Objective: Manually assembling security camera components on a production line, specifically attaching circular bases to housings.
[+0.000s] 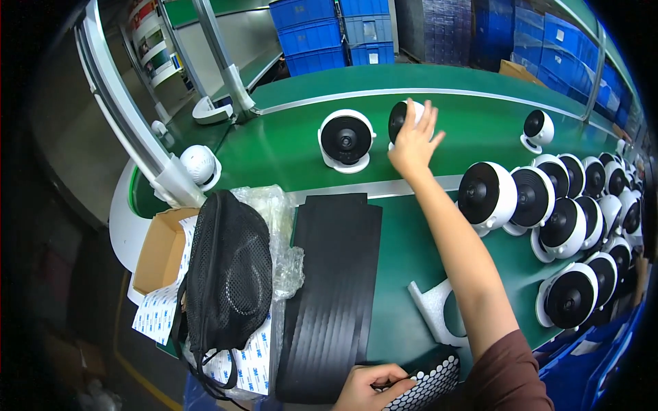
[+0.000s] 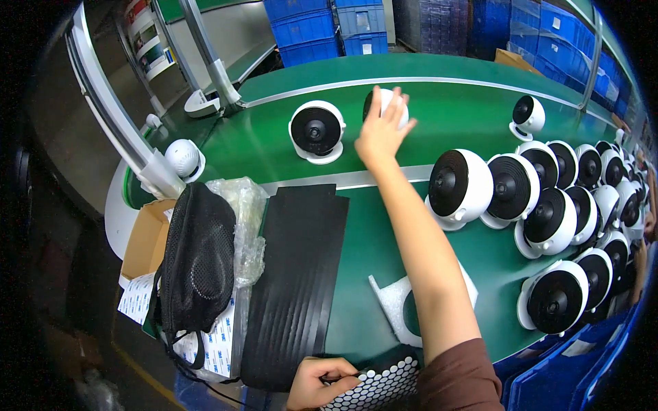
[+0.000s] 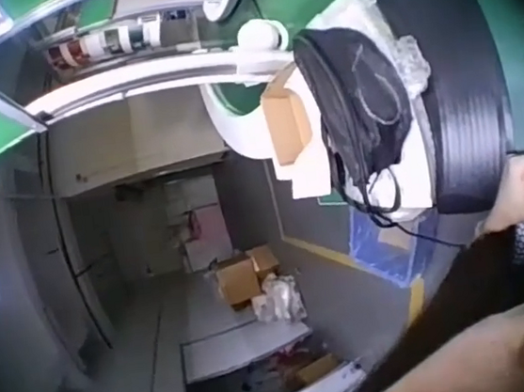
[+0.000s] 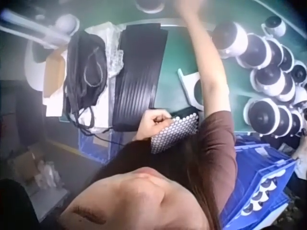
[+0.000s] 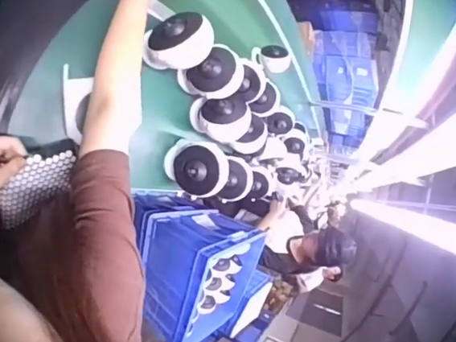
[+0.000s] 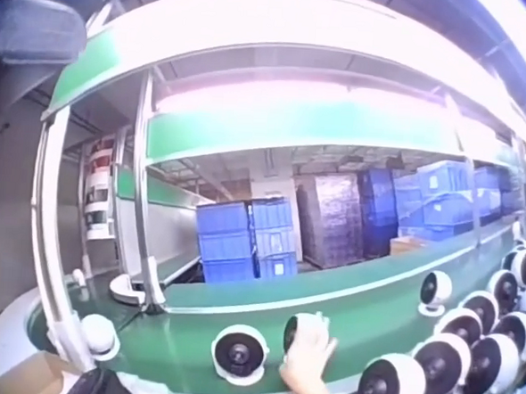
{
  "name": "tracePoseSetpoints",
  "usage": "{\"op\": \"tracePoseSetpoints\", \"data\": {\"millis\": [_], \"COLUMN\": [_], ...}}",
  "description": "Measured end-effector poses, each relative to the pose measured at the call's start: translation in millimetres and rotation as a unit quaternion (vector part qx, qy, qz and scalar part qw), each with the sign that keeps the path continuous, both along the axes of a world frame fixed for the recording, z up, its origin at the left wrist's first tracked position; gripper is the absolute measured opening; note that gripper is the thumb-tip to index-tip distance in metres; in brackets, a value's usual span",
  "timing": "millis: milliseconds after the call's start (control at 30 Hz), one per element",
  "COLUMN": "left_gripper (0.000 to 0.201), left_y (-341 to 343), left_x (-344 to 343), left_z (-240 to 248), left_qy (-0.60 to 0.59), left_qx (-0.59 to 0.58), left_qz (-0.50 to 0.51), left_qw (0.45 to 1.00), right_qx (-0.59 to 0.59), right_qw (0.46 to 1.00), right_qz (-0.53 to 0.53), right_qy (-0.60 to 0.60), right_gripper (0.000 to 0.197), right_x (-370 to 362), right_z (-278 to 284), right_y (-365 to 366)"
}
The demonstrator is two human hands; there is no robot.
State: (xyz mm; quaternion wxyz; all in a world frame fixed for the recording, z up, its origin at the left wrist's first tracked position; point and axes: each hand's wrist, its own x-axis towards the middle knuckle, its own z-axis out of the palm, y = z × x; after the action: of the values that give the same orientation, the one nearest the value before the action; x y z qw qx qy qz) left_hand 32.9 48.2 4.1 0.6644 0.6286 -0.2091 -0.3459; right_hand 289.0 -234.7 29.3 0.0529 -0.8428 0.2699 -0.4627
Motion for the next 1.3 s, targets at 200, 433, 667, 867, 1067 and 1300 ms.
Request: {"op": "tracePoseSetpoints", "data": {"millis": [200, 433, 667, 867, 1067, 1300], "left_gripper": [0.008, 0.016, 0.014, 0.013, 0.015, 0.014], "left_y": [-2, -15, -16, -27, -55, -60], "left_x": [1, 3, 3, -5, -12, -17], "left_z": [27, 13, 7, 19, 19, 21], "left_qy": [0.009, -0.075, -0.091, -0.150, -0.199, -0.198], "left_qx": [0.030, 0.076, 0.045, 0.039, 0.018, 0.010], "left_qz": [0.007, 0.019, -0.066, -0.030, -0.040, -0.048], "left_qw": [0.999, 0.994, 0.993, 0.987, 0.979, 0.979], "right_qx": [0.045, -0.003, -0.057, 0.280, 0.244, 0.267], "right_qw": [0.995, 0.980, 0.895, 0.867, 0.809, 0.824], "right_qz": [0.012, 0.057, 0.237, 0.282, 0.360, 0.373], "right_qy": [0.084, 0.189, 0.374, 0.300, 0.395, 0.332], "right_gripper": [0.079, 0.078, 0.065, 0.080, 0.057, 0.042], "right_x": [15, -42, -229, -293, -272, -273], "right_z": [-13, 119, 203, 110, 67, 53], "right_y": [-38, -31, 33, 5, -5, -6]}}
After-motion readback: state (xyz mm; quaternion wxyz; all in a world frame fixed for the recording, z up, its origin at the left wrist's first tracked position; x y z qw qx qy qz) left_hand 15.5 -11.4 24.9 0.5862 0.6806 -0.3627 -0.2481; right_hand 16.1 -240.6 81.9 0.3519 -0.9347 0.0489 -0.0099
